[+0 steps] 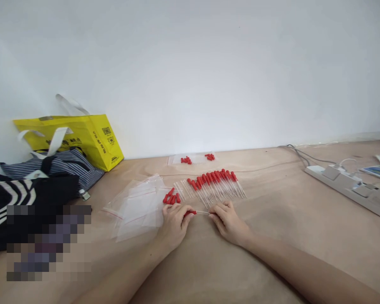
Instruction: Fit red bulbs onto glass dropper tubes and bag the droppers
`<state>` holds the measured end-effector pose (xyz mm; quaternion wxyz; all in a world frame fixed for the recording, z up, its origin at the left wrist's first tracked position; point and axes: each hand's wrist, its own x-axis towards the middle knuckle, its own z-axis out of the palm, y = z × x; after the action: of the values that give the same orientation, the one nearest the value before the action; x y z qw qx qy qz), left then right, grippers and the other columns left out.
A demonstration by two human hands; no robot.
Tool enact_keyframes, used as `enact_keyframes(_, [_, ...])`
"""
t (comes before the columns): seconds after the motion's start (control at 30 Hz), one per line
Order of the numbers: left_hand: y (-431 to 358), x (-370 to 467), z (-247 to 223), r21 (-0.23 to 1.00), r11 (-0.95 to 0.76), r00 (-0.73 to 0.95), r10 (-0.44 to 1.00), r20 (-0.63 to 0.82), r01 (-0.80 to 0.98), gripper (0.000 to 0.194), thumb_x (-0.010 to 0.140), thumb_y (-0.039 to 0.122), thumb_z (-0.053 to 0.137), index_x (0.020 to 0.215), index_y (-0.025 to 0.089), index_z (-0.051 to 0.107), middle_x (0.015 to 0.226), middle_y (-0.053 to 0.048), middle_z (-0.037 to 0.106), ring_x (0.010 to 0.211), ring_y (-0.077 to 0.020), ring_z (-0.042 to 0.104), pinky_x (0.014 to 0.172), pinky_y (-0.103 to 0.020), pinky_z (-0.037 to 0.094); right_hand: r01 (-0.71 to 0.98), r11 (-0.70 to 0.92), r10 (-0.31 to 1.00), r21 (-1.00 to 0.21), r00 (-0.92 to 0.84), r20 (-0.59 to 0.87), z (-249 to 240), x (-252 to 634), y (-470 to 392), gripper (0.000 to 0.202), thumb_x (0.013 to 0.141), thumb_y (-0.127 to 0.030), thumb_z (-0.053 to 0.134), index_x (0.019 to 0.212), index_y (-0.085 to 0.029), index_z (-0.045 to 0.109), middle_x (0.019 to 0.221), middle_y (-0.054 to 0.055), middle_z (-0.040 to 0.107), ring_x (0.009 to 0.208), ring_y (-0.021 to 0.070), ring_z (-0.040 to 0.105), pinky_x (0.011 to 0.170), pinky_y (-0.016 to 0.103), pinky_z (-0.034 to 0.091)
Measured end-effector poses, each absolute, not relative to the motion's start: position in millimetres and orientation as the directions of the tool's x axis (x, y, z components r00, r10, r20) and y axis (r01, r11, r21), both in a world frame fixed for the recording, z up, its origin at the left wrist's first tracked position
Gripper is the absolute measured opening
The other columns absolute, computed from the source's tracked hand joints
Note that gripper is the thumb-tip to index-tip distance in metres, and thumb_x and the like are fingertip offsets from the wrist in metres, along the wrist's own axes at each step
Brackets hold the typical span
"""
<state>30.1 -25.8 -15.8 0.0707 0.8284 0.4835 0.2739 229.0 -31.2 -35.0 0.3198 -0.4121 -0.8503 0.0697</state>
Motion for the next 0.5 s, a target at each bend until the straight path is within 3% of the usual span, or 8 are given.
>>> enact_keyframes(0.33, [-26.2,29.5,-16.2,0.511,-0.482,0.315,0.869,0.381,0.712,0.015,0.080,0.030,0.048,0.079,0.022,0.061,0.078,-0.001,0.068,0.075,-0.0194,0.058,0.078,-0.037,0.032,0.646,0.674,0.724,-0.359,-0.481,0.494,-30.8,221.4,-39.0,0.020,0.087,-0.016,0.034,0.083,-0.017,0.054,0.072,0.001,0.058,0.064,0.0121,0.047,0.069,0.028,0.025])
enact_keyframes(0.5, [-29.3,27.7,-17.3,0.478,-0.519,0.344,0.846,0.409,0.708,0.018,0.081,0.029,0.046,0.077,0.021,0.061,0.076,-0.002,0.067,0.075,-0.0192,0.057,0.082,-0.040,0.030,0.663,0.712,0.663,-0.232,-0.527,0.531,-25.6,223.3,-36.4,0.022,0.081,-0.008,0.036,0.080,-0.017,0.057,0.068,0.001,0.057,0.058,0.0110,0.042,0.068,0.029,0.022])
